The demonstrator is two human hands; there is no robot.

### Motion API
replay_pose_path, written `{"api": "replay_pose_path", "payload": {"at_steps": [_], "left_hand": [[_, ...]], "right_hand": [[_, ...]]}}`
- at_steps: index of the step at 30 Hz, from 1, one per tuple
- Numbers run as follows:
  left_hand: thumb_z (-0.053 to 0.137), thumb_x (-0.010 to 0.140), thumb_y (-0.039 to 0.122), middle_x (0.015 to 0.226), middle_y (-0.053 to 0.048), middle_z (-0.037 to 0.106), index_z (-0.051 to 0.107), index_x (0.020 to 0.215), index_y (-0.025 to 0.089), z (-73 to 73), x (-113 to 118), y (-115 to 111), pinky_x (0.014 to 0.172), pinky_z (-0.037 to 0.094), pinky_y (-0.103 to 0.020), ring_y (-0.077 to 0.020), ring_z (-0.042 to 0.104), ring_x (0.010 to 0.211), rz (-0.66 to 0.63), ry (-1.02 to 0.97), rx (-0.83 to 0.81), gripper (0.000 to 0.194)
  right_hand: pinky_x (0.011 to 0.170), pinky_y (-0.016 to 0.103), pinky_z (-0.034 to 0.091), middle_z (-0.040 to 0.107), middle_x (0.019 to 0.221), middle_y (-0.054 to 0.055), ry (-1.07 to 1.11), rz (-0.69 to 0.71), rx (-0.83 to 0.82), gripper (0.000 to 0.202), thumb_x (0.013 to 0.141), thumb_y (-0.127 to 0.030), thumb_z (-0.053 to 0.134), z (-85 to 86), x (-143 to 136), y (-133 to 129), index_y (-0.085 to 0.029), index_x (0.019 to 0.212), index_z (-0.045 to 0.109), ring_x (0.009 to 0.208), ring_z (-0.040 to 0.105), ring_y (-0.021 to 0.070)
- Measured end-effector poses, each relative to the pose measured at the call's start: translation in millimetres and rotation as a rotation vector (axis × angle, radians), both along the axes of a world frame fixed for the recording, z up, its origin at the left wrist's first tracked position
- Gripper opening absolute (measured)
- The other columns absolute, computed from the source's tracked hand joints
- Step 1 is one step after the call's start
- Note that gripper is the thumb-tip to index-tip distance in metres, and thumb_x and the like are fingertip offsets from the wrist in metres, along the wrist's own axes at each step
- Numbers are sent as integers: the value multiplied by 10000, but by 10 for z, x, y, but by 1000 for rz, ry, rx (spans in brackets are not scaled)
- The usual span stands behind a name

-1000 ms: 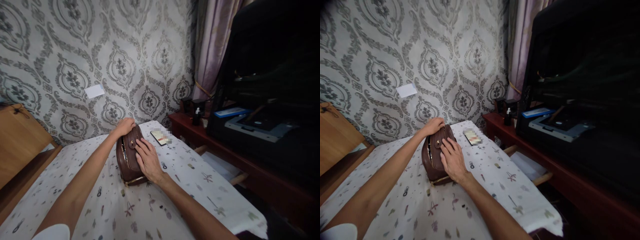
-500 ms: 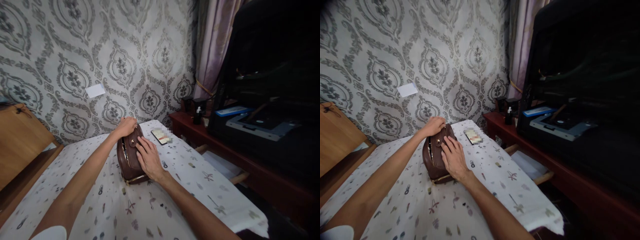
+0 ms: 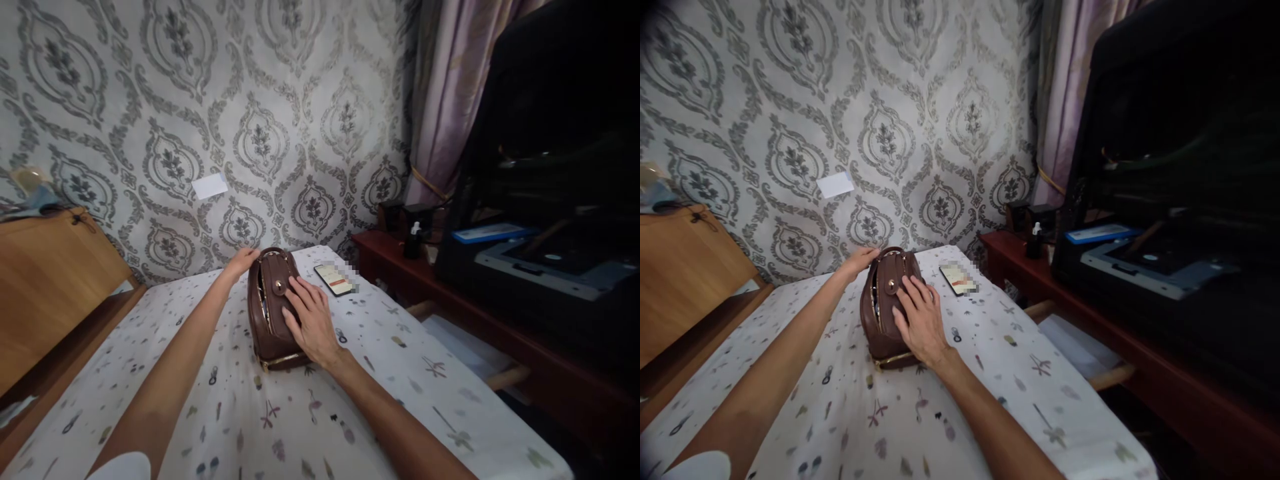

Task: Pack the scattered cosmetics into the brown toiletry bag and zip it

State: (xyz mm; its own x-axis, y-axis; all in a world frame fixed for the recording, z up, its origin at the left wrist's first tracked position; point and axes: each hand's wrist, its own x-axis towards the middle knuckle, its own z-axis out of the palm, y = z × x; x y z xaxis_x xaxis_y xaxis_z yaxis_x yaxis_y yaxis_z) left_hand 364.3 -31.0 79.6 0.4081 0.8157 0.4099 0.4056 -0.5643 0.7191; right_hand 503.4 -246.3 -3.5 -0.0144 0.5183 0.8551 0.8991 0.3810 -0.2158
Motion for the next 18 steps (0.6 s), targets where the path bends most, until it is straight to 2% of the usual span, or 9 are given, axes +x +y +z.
{"api": "replay_pose_path", "payload": {"at_steps": [4,8,11,15,18], "left_hand": [[644,723,382,620,0,612,676,683,166,-91,-11,3,633,410,-287,-178,552,635,-55,-30,-61,222],[667,652,314,550,40,542,611,611,183,-74,23,-8,604,368,-266,-145,487,579,-10,-118,-24,148],[646,669,297,558,48,526,582,633,191,-104,19,-61,597,365,-257,-141,483,584,22,-195,-2,129],[604,727,303,593,41,539,557,674,191,-202,22,-141,601,387,-255,-141,502,592,75,-281,4,132],[584,751,284,592,48,527,544,691,192,-249,54,-169,606,395,-252,-137,503,586,123,-305,22,117]], "right_hand": [[1104,502,324,539,1433,150,-19,-11,0,361,975,-327,479,-11,5,-5,-149,1269,591,1356,429,284],[1111,526,310,508,1444,192,-76,-2,0,492,933,-484,546,-5,34,-7,-122,1265,579,1363,405,316],[1118,539,300,478,1454,223,-106,-12,10,610,882,-578,587,3,35,-15,-103,1265,574,1377,375,335],[1143,548,264,519,1406,206,-104,-25,50,502,899,-528,589,-26,-58,-51,-134,1209,616,1359,398,314],[1137,546,263,532,1392,177,-101,-46,71,384,928,-443,581,-53,-181,-90,-199,1219,634,1327,438,289]]}}
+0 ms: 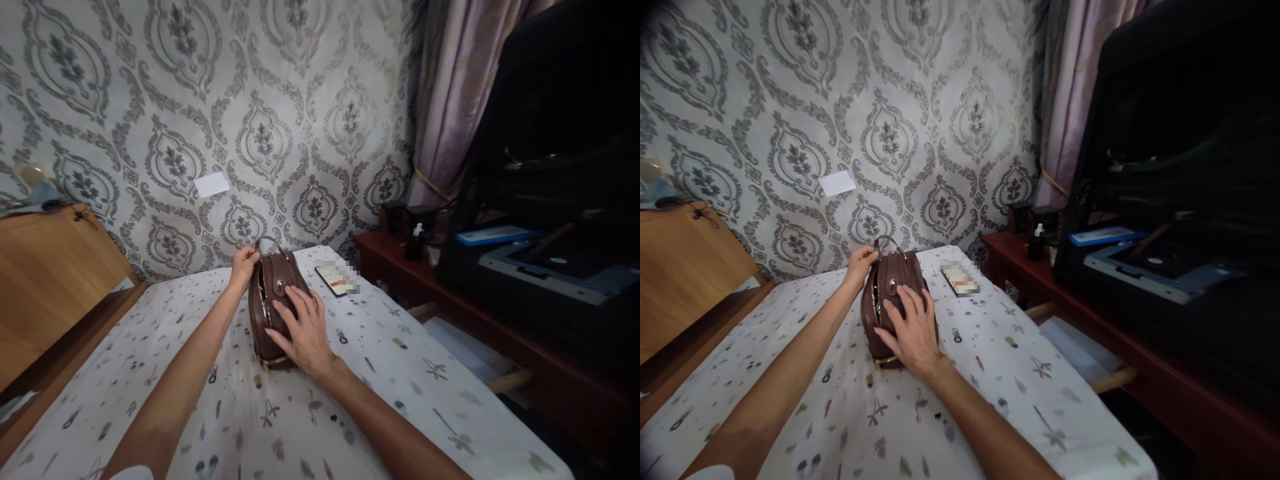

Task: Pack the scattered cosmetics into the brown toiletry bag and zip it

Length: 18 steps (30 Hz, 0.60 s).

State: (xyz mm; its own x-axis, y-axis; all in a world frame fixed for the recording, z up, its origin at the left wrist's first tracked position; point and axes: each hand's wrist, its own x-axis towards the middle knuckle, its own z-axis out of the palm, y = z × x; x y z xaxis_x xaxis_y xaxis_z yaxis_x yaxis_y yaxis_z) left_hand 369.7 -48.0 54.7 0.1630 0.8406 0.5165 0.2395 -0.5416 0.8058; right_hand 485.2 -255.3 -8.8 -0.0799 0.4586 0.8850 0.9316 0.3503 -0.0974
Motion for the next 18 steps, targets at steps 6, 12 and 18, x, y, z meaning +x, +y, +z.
{"api": "replay_pose_path", "payload": {"at_steps": [6,12,18], "left_hand": [[553,787,225,650,29,544,533,703,203,16,65,-98,665,405,-270,-159,521,639,103,63,74,89],[581,809,201,734,-5,576,560,748,223,55,90,-237,777,400,-310,-209,551,780,189,177,152,68],[534,835,213,727,3,579,538,741,219,21,88,-177,743,424,-295,-189,549,737,212,153,140,94]], "right_hand": [[1111,612,217,460,1472,143,-57,-50,-42,354,929,-405,598,17,-133,-38,-387,1282,609,1382,384,302],[1123,602,187,472,1473,123,-82,-47,-71,388,912,-408,623,15,-120,-29,-407,1300,603,1379,382,300],[1128,603,171,513,1438,126,-77,-56,-84,352,922,-407,606,16,-139,-22,-364,1270,634,1359,398,290]]}}
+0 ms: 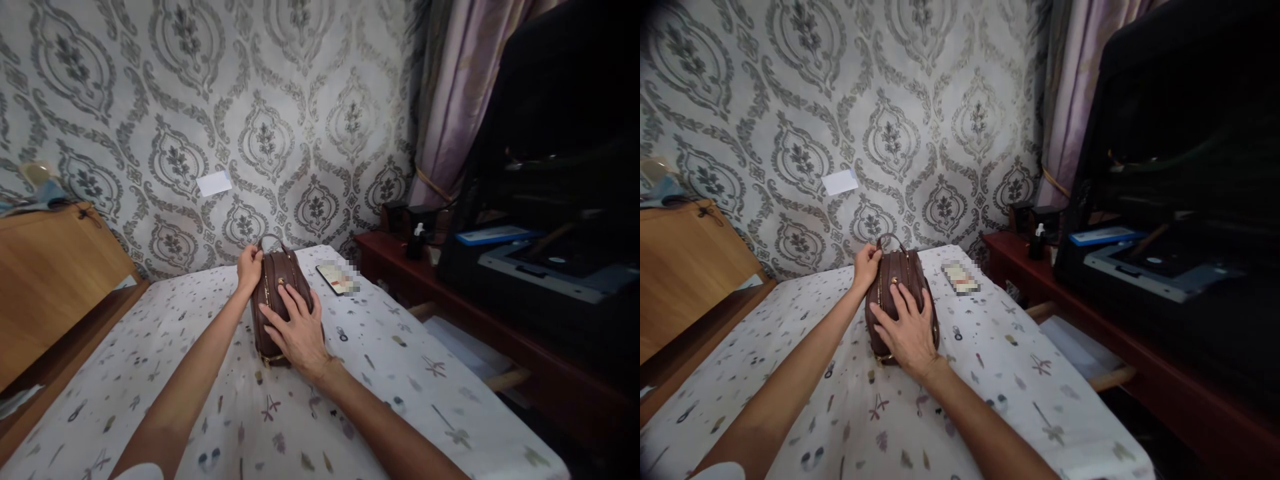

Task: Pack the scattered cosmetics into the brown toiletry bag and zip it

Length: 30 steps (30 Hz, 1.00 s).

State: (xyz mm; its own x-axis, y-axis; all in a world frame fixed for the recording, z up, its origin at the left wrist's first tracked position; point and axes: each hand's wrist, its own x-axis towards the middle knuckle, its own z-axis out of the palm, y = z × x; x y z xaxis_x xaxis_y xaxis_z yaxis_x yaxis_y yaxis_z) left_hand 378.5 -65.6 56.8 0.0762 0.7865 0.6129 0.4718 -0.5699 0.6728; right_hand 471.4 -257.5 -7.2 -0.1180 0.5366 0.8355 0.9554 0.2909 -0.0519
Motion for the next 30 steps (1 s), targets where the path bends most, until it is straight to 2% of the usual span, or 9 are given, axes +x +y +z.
{"api": "replay_pose_path", "payload": {"at_steps": [8,12,15,18,25,30], "left_hand": [[562,801,227,686,19,557,531,712,213,-15,-12,22,690,396,-277,-174,523,684,-47,-57,8,95],[572,786,225,692,18,563,541,710,215,-25,-17,5,694,385,-280,-175,518,683,-55,-80,5,83],[571,788,222,682,21,559,541,709,214,-35,-16,11,693,391,-279,-172,520,677,-64,-102,-11,85],[562,791,215,677,24,556,534,707,210,-44,-8,20,695,402,-277,-167,524,675,-75,-136,-32,89],[562,789,208,693,28,562,539,717,201,-52,-7,19,705,422,-269,-158,537,697,-115,-193,-69,76],[574,778,207,665,34,538,520,691,206,-46,-31,15,684,422,-262,-153,517,678,-139,-197,-84,103]], "right_hand": [[1134,603,183,483,1472,128,54,56,-86,341,947,-396,558,64,34,-59,-344,1274,640,1378,389,295],[1114,573,272,372,1549,138,132,29,-113,377,929,-433,579,220,50,-41,-315,1282,641,1437,302,325],[1053,613,342,297,1589,155,155,-62,-238,496,906,-506,591,365,10,3,-327,1369,571,1460,240,394],[1022,655,353,327,1578,167,110,-112,-335,570,894,-583,568,456,-52,53,-327,1402,540,1439,266,443],[969,718,375,293,1606,128,109,-143,-481,738,858,-668,552,593,-113,141,-290,1481,437,1430,261,471],[992,711,366,342,1586,118,120,-153,-515,677,872,-623,561,664,-133,153,-255,1437,499,1433,262,458]]}}
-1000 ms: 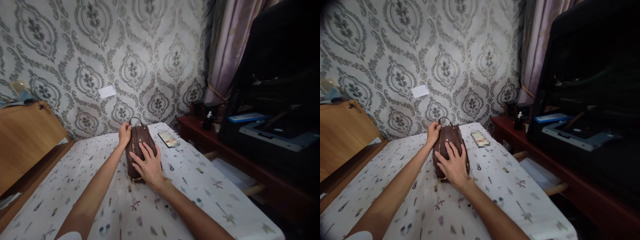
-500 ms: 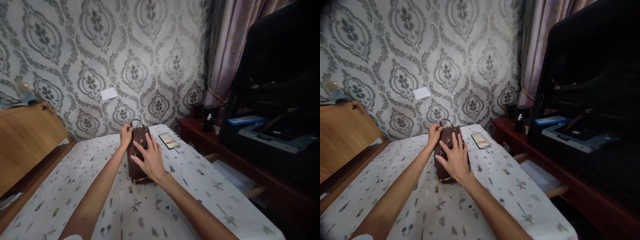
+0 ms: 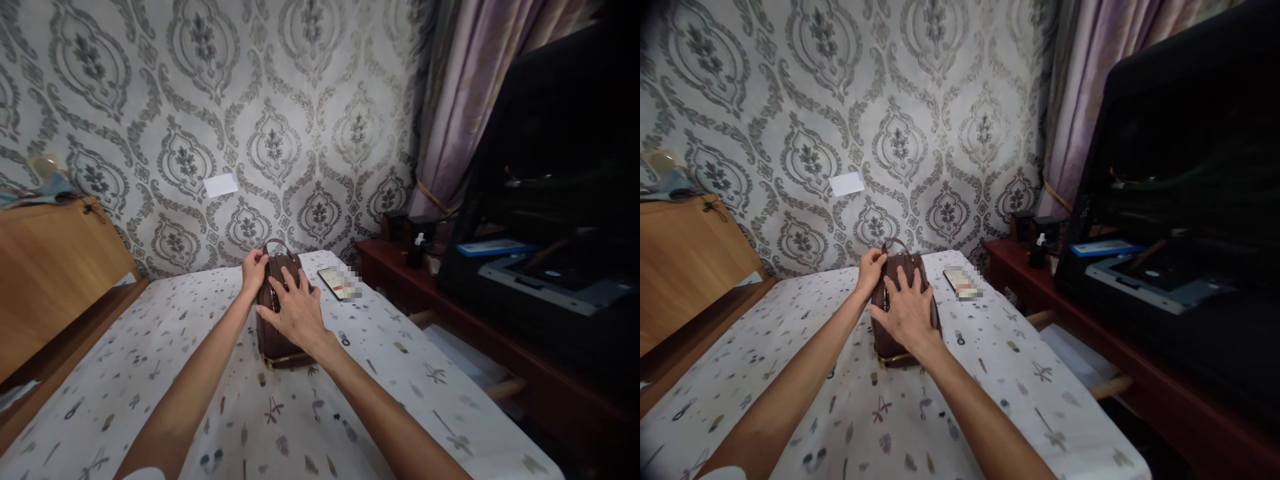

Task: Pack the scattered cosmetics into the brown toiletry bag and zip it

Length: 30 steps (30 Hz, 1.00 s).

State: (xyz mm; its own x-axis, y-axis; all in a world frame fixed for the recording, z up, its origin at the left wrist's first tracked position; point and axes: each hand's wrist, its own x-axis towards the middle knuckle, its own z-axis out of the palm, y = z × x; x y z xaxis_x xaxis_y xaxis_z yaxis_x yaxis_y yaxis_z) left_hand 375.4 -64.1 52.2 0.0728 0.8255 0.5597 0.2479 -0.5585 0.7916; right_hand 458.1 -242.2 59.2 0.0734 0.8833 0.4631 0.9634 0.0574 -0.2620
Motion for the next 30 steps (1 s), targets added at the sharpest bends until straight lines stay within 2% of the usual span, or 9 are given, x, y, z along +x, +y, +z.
{"api": "replay_pose_path", "payload": {"at_steps": [4,10,21,30], "left_hand": [[578,776,207,651,35,527,526,700,210,1,-2,-3,675,427,-262,-155,510,666,-3,0,-10,92],[570,784,210,666,31,537,526,704,209,9,4,-28,698,435,-269,-158,514,682,6,-12,-21,91],[574,780,218,668,35,546,534,705,210,-14,15,-2,702,419,-272,-160,523,671,14,-20,-8,86],[585,759,203,649,35,537,535,671,205,51,-17,78,676,392,-266,-162,509,662,5,15,11,101]], "right_hand": [[986,714,363,347,1583,124,2,0,-2,664,871,-601,567,-2,-15,0,-246,1429,508,1426,267,463],[1010,709,338,308,1597,141,27,-9,-42,779,872,-604,551,6,-36,18,-180,1506,395,1436,239,460],[1007,693,350,342,1585,124,14,-12,-49,670,891,-551,520,7,-43,15,-191,1454,479,1438,251,445],[1006,698,358,376,1569,109,-3,-26,7,624,897,-517,499,-30,-60,15,-187,1426,513,1436,267,434]]}}
